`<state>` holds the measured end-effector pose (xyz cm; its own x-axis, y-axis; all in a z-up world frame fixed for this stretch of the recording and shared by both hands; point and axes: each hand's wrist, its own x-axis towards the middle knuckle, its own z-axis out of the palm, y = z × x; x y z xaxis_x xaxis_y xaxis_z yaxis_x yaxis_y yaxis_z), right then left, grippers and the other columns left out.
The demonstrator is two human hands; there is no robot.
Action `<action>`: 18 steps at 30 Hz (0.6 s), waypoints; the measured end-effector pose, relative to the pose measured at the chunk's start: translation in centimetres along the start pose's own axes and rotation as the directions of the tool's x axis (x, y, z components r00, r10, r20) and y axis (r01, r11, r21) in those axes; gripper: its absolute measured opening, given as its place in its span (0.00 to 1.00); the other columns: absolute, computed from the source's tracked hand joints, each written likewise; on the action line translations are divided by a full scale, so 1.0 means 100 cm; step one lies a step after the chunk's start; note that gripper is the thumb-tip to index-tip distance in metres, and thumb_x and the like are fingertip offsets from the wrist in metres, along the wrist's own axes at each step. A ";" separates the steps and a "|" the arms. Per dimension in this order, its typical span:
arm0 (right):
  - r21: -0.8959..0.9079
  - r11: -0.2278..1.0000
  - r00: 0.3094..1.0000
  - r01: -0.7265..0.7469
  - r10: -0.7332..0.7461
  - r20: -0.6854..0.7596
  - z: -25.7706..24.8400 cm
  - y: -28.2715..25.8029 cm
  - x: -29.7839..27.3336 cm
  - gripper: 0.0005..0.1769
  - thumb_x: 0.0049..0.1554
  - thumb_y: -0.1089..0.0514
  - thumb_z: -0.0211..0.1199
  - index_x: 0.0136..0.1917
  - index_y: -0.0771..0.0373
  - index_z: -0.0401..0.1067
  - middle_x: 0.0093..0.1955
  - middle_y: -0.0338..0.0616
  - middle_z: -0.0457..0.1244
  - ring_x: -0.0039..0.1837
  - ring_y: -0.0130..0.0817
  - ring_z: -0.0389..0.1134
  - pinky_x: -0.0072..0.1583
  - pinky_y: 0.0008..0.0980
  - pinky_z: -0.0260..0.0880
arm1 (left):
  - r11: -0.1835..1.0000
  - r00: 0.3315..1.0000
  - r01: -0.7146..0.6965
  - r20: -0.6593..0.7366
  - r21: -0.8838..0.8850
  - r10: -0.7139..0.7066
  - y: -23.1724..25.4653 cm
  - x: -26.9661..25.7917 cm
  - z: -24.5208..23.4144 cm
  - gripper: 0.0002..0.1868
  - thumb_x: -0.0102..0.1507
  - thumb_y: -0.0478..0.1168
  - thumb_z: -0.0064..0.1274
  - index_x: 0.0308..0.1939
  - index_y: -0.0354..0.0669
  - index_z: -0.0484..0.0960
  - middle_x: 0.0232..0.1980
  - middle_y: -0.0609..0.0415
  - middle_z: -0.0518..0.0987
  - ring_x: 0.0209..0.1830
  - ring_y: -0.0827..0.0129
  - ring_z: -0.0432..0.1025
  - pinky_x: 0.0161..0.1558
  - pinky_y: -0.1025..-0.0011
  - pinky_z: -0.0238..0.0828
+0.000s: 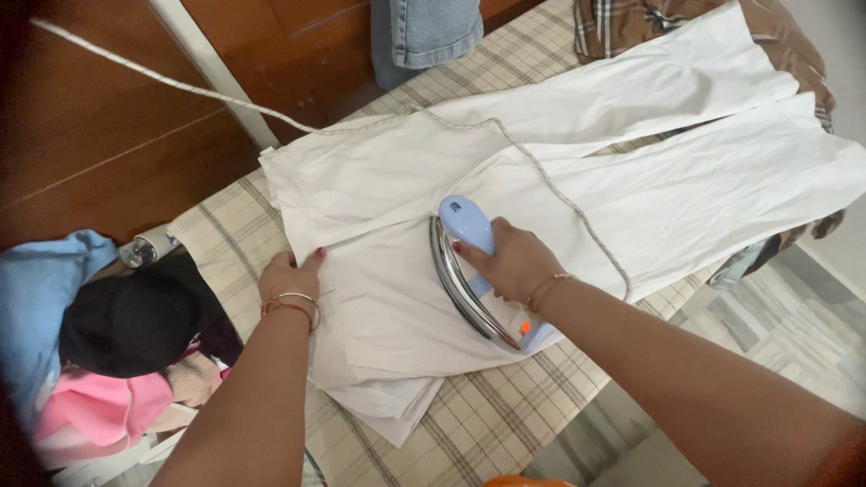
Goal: The person irons a pair of white pants on an ironing board, smoothing different sections of the fabric, flipping the garment over, and then folding it before continuing to iron.
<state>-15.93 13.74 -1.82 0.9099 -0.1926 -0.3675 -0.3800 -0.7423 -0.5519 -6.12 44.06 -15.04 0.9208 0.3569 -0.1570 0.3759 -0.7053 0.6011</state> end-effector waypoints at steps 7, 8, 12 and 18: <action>-0.172 0.985 0.985 0.026 0.004 0.173 0.002 0.004 -0.024 0.37 0.55 0.28 0.56 0.53 0.66 0.64 0.34 0.54 0.70 0.33 0.42 0.73 0.40 0.40 0.75 | 0.980 0.996 -0.047 0.064 -0.191 0.061 -0.029 0.015 0.010 0.30 0.61 0.61 0.60 0.50 0.35 0.84 0.44 0.40 0.83 0.44 0.52 0.77 0.51 0.61 0.70; -0.204 0.976 0.974 0.079 -0.031 0.226 0.006 0.009 -0.035 0.36 0.55 0.28 0.56 0.53 0.64 0.64 0.34 0.55 0.70 0.35 0.44 0.74 0.41 0.41 0.75 | 0.962 0.994 -0.051 0.074 -0.270 0.074 -0.031 0.015 0.012 0.29 0.61 0.60 0.59 0.49 0.36 0.84 0.42 0.43 0.84 0.42 0.55 0.77 0.49 0.63 0.70; -0.244 0.949 0.965 0.198 -0.145 0.219 0.019 0.013 -0.050 0.35 0.55 0.28 0.56 0.54 0.62 0.63 0.35 0.56 0.69 0.40 0.49 0.74 0.46 0.45 0.73 | 0.934 0.988 -0.015 0.140 -0.357 0.069 -0.034 0.015 0.013 0.28 0.62 0.58 0.59 0.48 0.35 0.84 0.37 0.45 0.83 0.37 0.60 0.74 0.44 0.65 0.71; -0.208 0.964 0.984 0.166 -0.150 0.093 0.038 -0.038 0.001 0.38 0.57 0.28 0.55 0.54 0.68 0.66 0.36 0.55 0.70 0.41 0.47 0.75 0.49 0.41 0.74 | 0.951 0.969 -0.055 0.213 -0.304 0.124 -0.024 0.008 -0.006 0.31 0.65 0.61 0.56 0.51 0.33 0.83 0.39 0.47 0.83 0.38 0.66 0.75 0.46 0.71 0.70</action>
<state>-15.05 19.02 -2.62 0.9370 -0.0184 -0.3490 -0.1804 -0.8808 -0.4378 -6.32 46.40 -16.18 0.9611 0.1278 -0.2449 0.2756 -0.5039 0.8186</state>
